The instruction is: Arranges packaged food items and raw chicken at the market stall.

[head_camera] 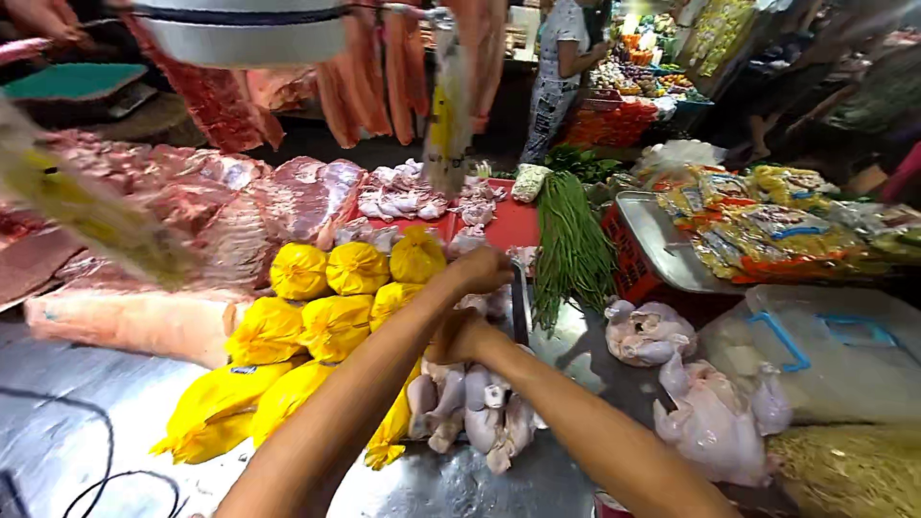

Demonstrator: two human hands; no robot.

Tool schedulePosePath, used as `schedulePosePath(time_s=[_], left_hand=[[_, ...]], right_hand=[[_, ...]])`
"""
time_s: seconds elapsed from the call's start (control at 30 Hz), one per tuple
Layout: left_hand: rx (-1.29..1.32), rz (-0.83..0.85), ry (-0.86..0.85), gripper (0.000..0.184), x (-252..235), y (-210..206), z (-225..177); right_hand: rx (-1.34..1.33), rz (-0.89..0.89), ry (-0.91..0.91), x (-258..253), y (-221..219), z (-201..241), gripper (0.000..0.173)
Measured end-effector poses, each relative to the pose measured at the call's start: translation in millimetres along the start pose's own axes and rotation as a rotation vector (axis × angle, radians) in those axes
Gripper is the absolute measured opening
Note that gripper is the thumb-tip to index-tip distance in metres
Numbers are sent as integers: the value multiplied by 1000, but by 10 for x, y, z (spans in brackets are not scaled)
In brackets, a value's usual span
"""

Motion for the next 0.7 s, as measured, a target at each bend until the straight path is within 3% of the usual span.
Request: schedulePosePath(time_s=[0.07,0.17,0.23,0.3,0.33,0.37,0.43,0.53,0.6,0.7], left_hand=[[-204,207,88,38,-365,-347,-9],[-356,436,390,57,-631,-740,253],[-354,573,372,55,-770,-850,547],[-331,607,271,49,-722,-789,738],[-328,629,339,47,-603,-697,675],[-350,630,394,45,-536,-658,619],[-454,611,399,45,-535,-696,597],[-511,603,465,52,-468,-768,518],[-489,568,490,54,-415,-774,488],[-413,504,472,52,-419,-787,601]], right_hand=[[-31,-44,21,168,15,18,45],[-28,-100,89,275,-86,-127,44],[-88,-134,209,360,-128,-241,33],[-176,-205,352,600,-18,-366,25],[-216,-243,325,787,80,-504,24],[-250,-293,224,1009,162,-718,24],[-217,-351,-150,1541,233,-1310,28],[-304,-348,-654,2216,-81,-2277,57],[-562,-349,-746,2384,-360,-2502,76],[-758,-407,-816,2261,-711,-2472,70]])
Point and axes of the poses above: each hand's wrist, its own x-axis away from the middle knuckle, its own y-axis out of the back of the hand, z = x × y, the point moved 3 cm from there along -x, towards the middle knuckle, and after that the axes turned 14 degrees about y, right-handed, at the moved point
